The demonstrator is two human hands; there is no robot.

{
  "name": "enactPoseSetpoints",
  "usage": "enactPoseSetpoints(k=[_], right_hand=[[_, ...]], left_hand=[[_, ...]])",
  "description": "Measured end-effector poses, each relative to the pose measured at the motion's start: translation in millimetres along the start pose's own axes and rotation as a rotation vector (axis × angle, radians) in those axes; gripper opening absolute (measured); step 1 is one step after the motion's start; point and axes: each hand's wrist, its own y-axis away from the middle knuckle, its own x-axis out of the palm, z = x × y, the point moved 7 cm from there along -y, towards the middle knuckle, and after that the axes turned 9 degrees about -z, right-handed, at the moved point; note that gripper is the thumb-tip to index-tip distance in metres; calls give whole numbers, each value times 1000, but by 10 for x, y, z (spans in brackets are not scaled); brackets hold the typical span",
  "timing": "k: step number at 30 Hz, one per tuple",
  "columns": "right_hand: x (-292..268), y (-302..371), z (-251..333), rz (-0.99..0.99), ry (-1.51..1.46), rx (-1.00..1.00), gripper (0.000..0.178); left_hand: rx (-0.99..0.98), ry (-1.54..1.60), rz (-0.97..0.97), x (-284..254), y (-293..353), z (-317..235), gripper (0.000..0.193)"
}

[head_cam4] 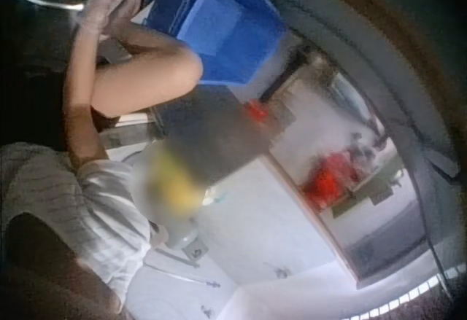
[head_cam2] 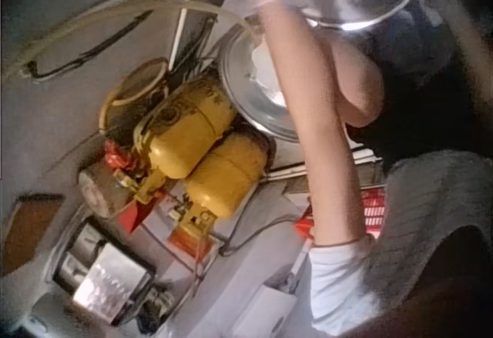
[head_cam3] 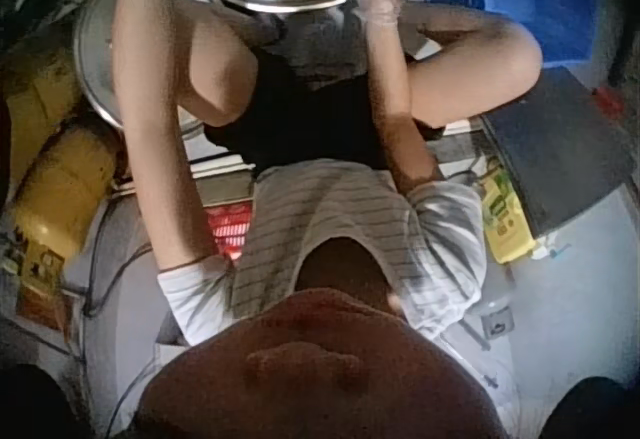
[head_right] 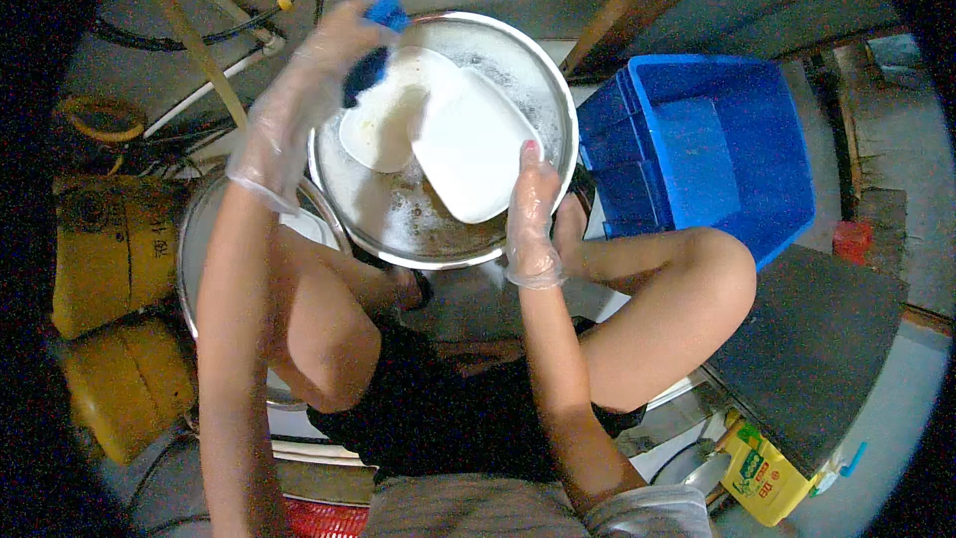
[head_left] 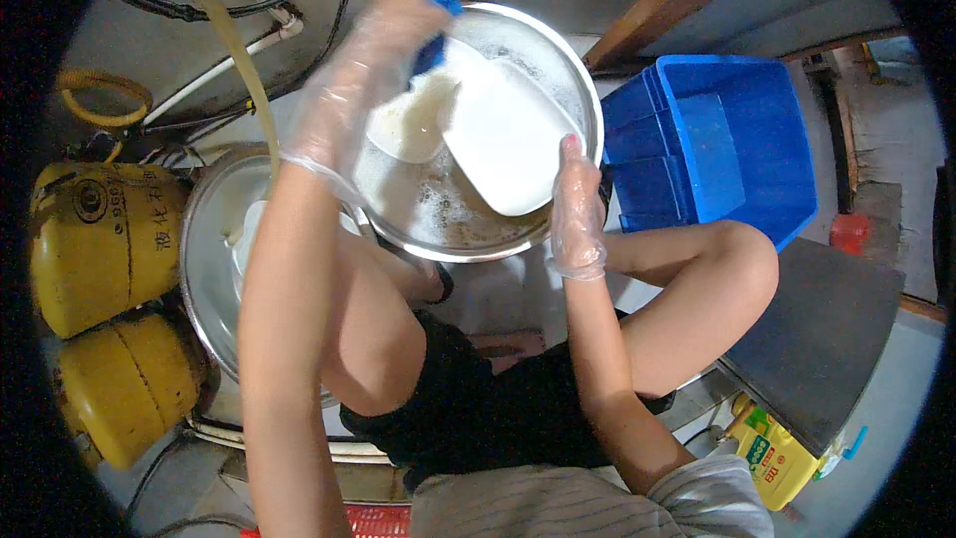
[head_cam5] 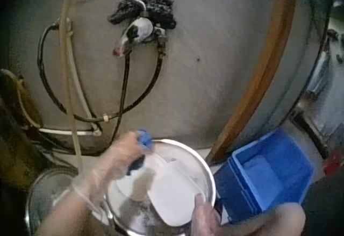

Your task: The person washes white rectangular plates in a large metal basin filled with soapy water. They use a blue sponge to scrub each plate, rinse it under running water from a hose, and place the cleaned plate into a second basin.

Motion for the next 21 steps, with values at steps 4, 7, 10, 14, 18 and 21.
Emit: enactPoseSetpoints(k=[4,7,10,14,18,21], right_hand=[[135,-95,-506,95,-264,109,44],[178,-110,-633,168,-182,166,45],[41,-217,-556,27,-2,7,44],[-74,-263,-347,75,-93,-90,42],[5,-334,-574,112,-166,46,37],[16,-315,-574,111,-139,95,36]], left_hand=[[9,-376,163,607,587,-279,28],[-252,-57,76,918,1177,277,40],[-555,342,-383,1073,1737,1116,53],[-818,334,-346,1178,1895,1480,60],[-923,843,-225,1813,1780,1800,47],[-969,1034,-315,2094,1800,1742,39]])
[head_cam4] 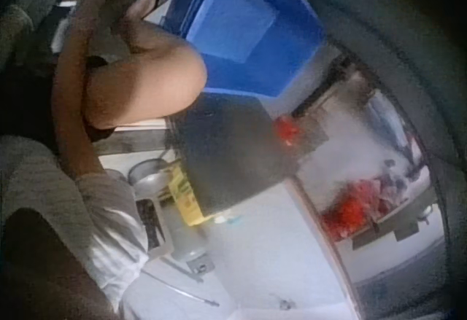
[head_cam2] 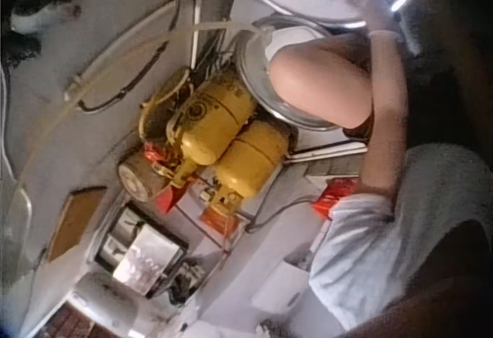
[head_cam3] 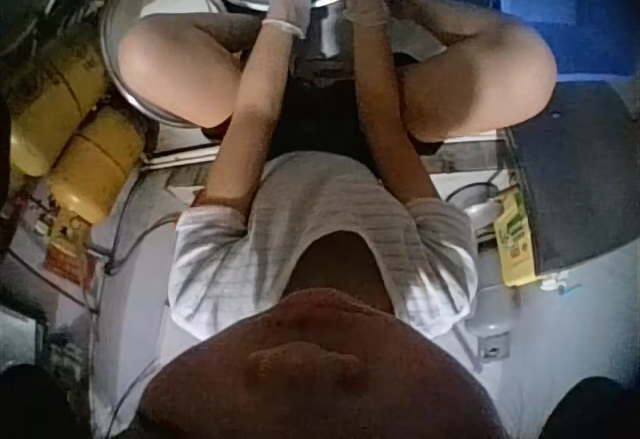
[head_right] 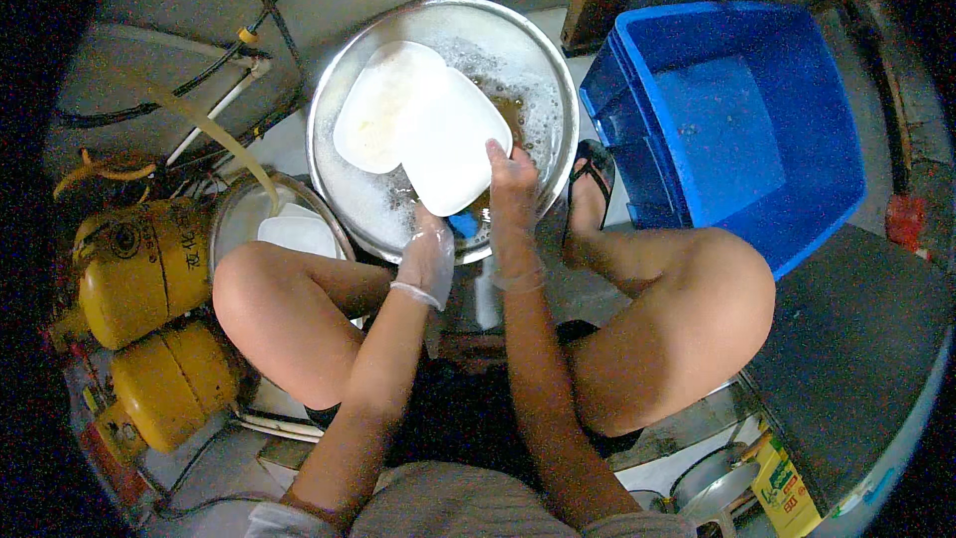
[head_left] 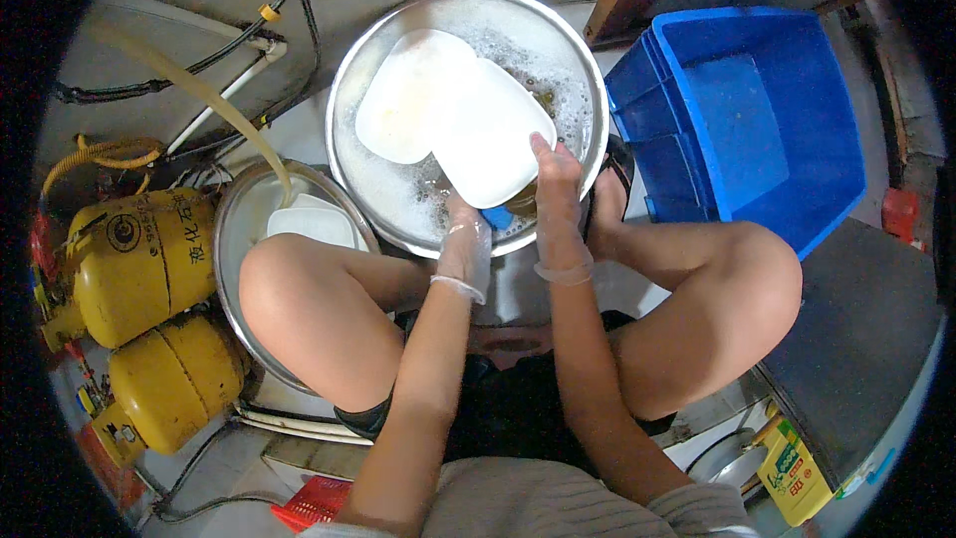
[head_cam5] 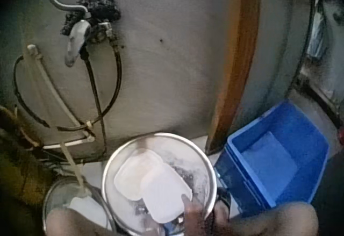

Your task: The person washes white rectangular plates in a large metal basin filled with soapy water. They use a blue sponge to scrub each plate, rinse it under running water from a hose, and place the cleaned plate into a second basin.

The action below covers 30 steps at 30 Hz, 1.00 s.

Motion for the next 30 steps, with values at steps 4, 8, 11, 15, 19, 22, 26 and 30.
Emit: enactPoseSetpoints(k=[4,8,11,15,19,22,26,30], right_hand=[[-17,-53,-94,-21,106,57,35],[-84,-106,-235,-60,60,104,32],[-125,-156,-227,-61,74,83,32],[-23,29,109,-64,126,16,30],[-107,-54,133,-131,157,-165,28],[-21,-5,119,-123,209,-174,31],[-8,-17,105,-118,265,-215,36],[-31,-134,-60,0,135,-42,42]], left_hand=[[29,183,124,20,-291,223,36],[200,57,214,139,-132,48,39],[-58,357,131,75,-142,-149,41],[328,211,96,-120,-105,-773,40],[513,-154,53,219,598,-1198,36],[659,-550,163,481,931,-1227,40],[968,-1239,216,694,1234,-794,38],[923,-1307,283,689,1127,-593,44]])
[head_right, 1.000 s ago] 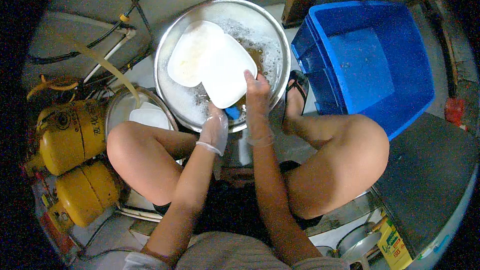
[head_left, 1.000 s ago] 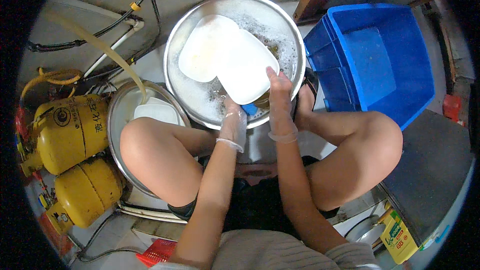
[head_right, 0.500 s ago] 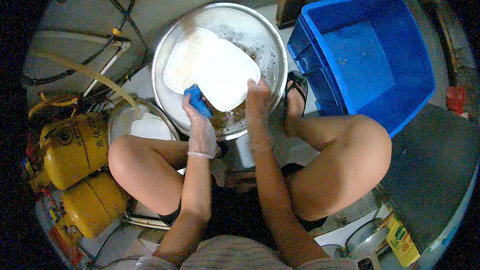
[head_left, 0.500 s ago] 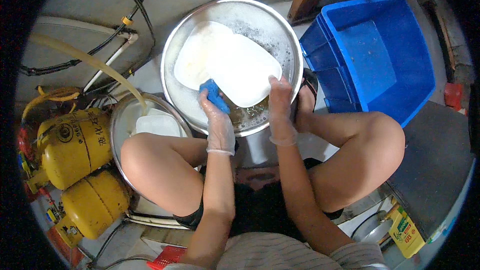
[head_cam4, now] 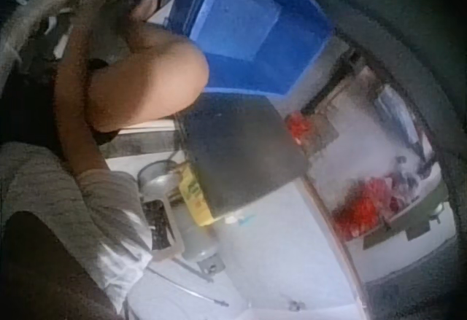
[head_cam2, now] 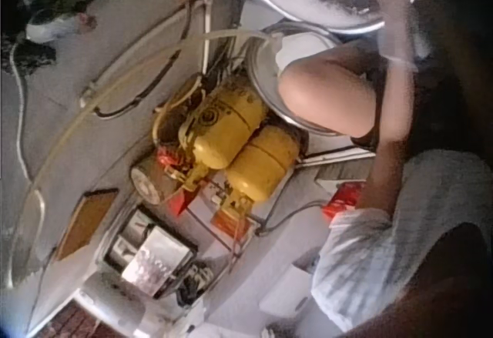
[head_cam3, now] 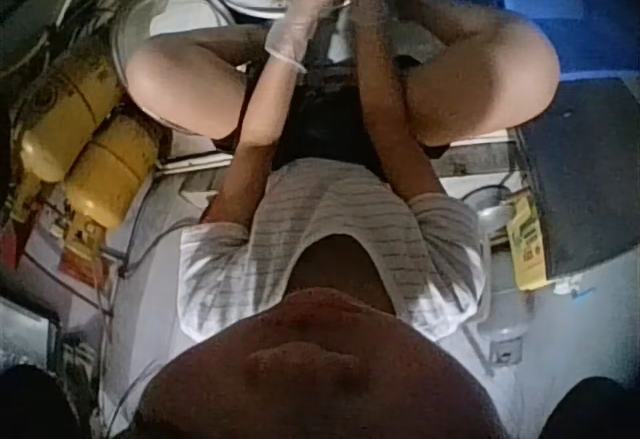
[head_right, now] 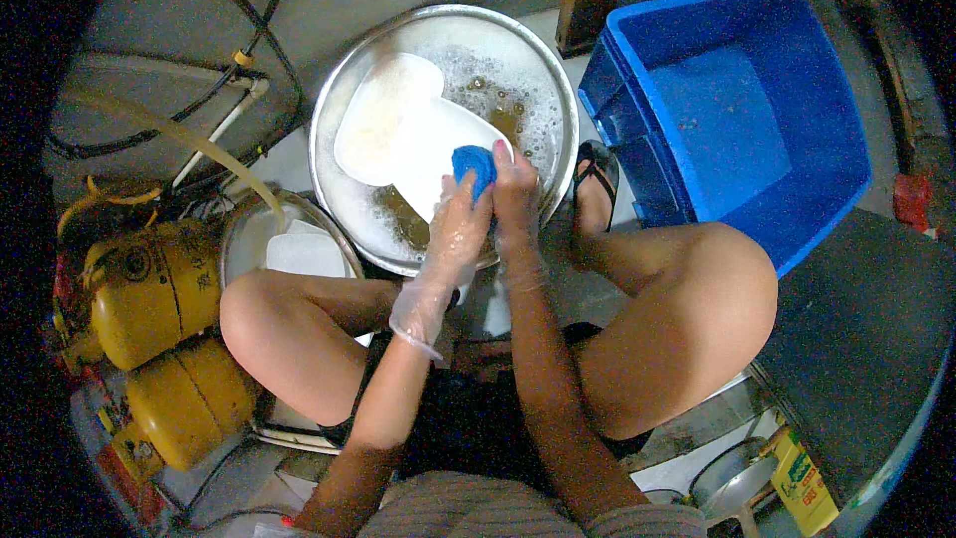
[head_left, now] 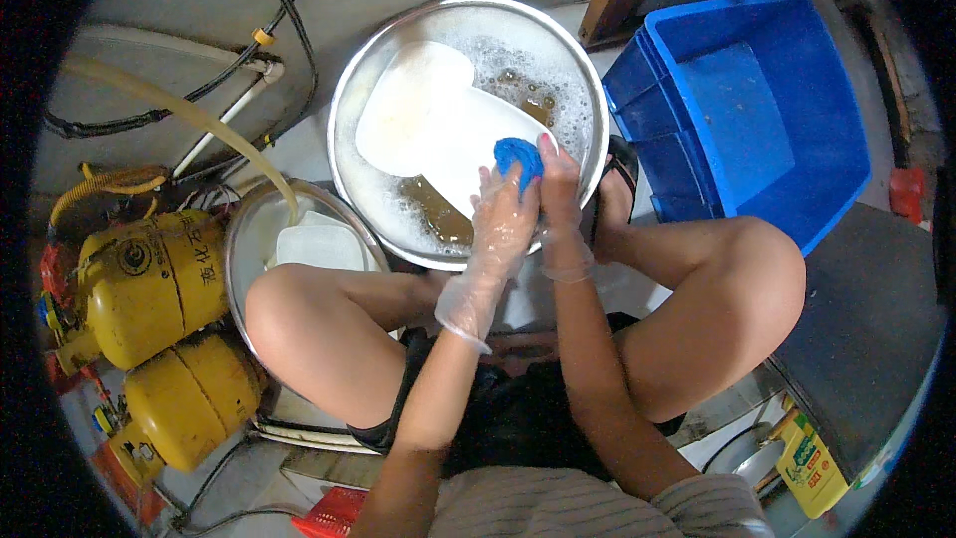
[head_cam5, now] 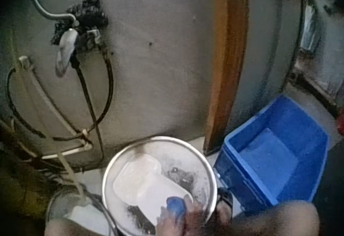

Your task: The person washes white rectangular plates in a large metal basin filled with soapy water. They use a blue sponge to scrub each plate, rinse it under running water from a hose, and place the cleaned plate into a second basin.

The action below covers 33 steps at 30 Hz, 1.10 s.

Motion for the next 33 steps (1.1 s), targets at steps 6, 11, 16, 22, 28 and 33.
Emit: enactPoseSetpoints(k=[6,11,16,22,28,33], right_hand=[[16,88,-17,-51,38,116,52],[115,82,15,48,100,112,58],[242,223,169,-4,219,105,60],[311,182,5,-9,51,150,54],[339,120,-151,-42,-136,150,50],[269,157,77,1,-127,80,49]], left_hand=[[-171,-118,-41,70,-506,419,60],[-306,-294,-57,7,-1012,1198,61],[-249,-409,-205,-172,-1099,1468,52],[-233,-276,-119,-163,-835,993,43],[42,-169,123,-119,-191,305,42],[87,-153,229,-46,-313,246,44]])
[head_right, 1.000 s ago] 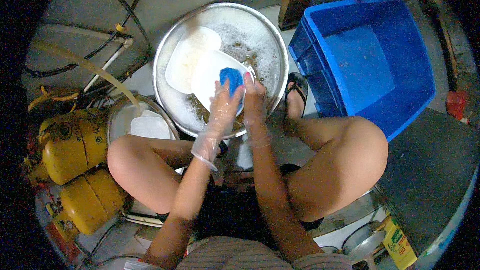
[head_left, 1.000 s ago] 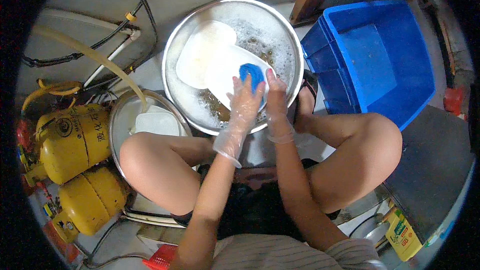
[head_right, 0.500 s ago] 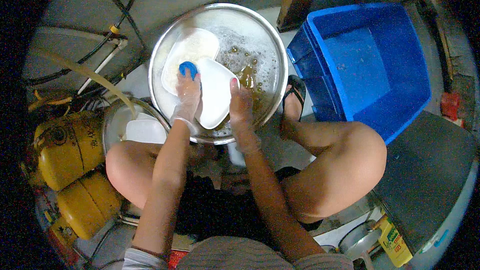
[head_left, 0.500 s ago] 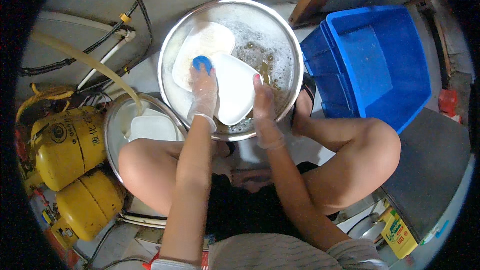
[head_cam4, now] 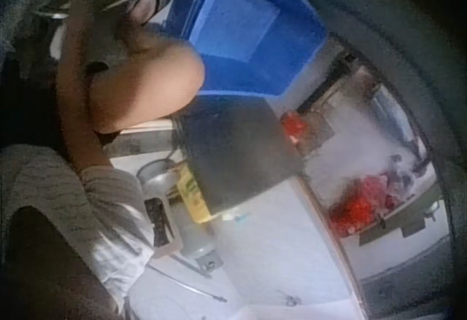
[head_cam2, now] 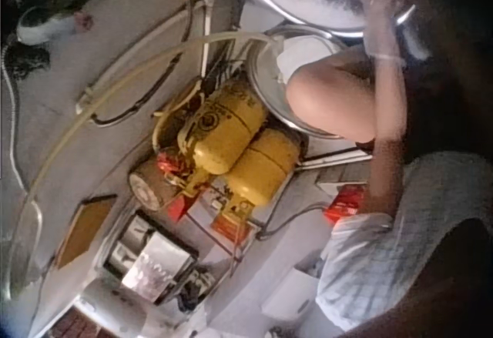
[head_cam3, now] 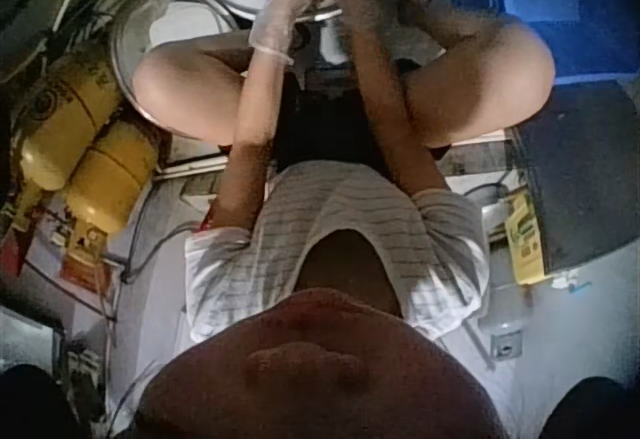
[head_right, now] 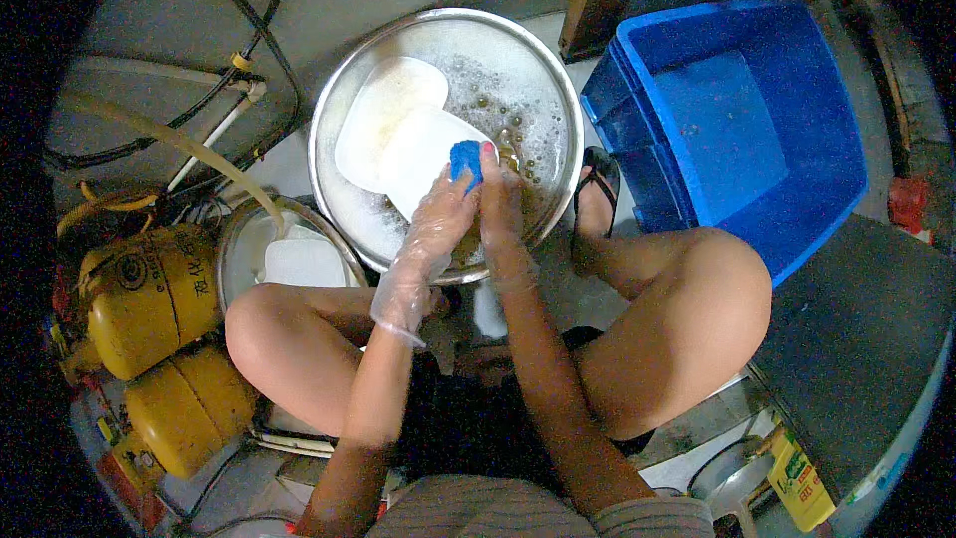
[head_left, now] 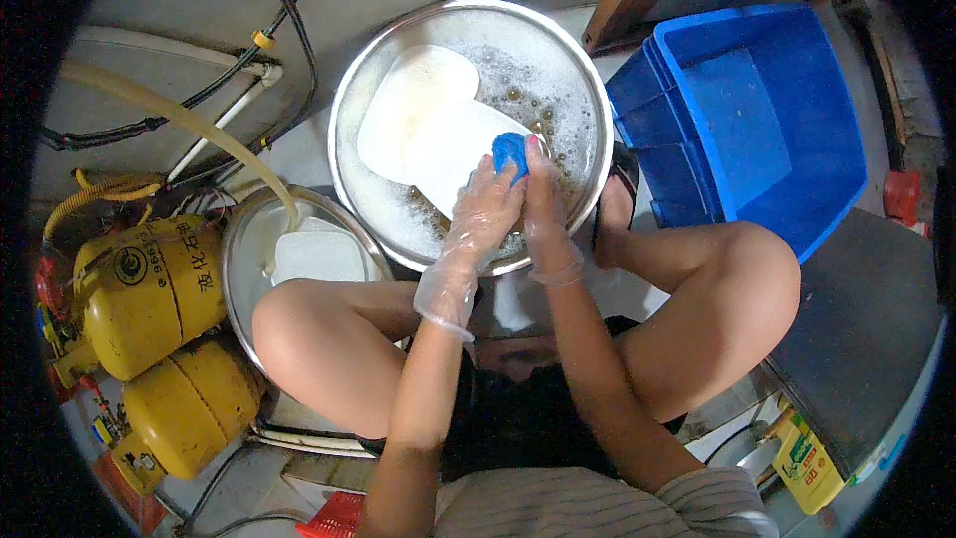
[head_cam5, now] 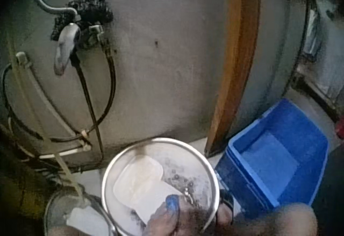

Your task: The person washes white rectangular plates in a large metal basin filled with soapy water. They use a blue sponge to scrub each plate, rinse it under running water from a hose, and place the cleaned plate into a second basin.

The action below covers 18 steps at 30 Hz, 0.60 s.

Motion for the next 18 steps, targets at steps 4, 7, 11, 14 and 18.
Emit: enactPoseSetpoints(k=[4,7,11,14,18], right_hand=[[-78,-46,-113,-35,56,142,51],[-66,-27,-4,-28,200,166,51],[11,-100,-45,13,279,143,46],[51,-15,100,65,65,90,46],[28,-108,70,-13,163,-19,48]], left_hand=[[-57,-112,-106,110,-245,123,56],[-176,25,-99,22,-502,398,60],[-223,165,-51,26,-838,895,63],[-239,-219,-104,0,-938,1041,66],[-265,363,-87,210,-905,1101,58]])
